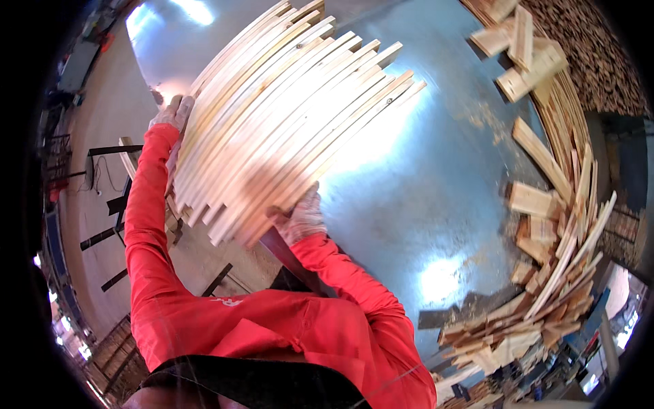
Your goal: The person sorts wooden planks on a metal table, picking up pieces from a pile, inspecting them, and stacking them into a neat pile. The person handles the wood by hand, moving pieces from a disorganized area to a structured stack.
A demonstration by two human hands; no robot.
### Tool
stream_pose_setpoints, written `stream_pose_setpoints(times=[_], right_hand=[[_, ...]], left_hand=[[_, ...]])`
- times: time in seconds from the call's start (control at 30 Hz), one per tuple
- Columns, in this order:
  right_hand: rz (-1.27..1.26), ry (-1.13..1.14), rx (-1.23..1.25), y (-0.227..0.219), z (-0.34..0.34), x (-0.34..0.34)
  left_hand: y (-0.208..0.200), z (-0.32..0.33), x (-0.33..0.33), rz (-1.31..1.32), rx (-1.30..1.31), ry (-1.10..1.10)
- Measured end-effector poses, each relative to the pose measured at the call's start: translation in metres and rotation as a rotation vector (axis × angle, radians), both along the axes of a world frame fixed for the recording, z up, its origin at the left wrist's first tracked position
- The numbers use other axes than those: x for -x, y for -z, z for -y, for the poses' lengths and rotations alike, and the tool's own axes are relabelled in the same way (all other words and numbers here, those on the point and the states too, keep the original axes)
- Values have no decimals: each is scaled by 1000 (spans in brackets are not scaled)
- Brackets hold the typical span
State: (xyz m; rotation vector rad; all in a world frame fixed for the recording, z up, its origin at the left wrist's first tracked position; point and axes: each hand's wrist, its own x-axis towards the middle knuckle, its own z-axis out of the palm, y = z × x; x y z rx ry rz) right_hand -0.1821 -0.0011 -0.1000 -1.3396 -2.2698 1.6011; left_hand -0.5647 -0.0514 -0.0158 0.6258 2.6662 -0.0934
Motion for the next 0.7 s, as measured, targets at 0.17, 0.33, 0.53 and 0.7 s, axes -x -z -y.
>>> stream_pose_setpoints(times=[0.17, 0.33, 0.53, 0.7], right_hand=[[-27, -96, 151, -25, -13, 146], [-140, -123, 148, -7, -32, 233], [-125, -449, 45, -15, -75, 216], [-337, -294, -634, -39, -100, -19]], left_hand=[[25, 24, 147, -269, -47, 177], [59, -17, 232, -383, -114, -82], [110, -53, 150, -468, -266, 581], [66, -50, 26, -657, -169, 701]])
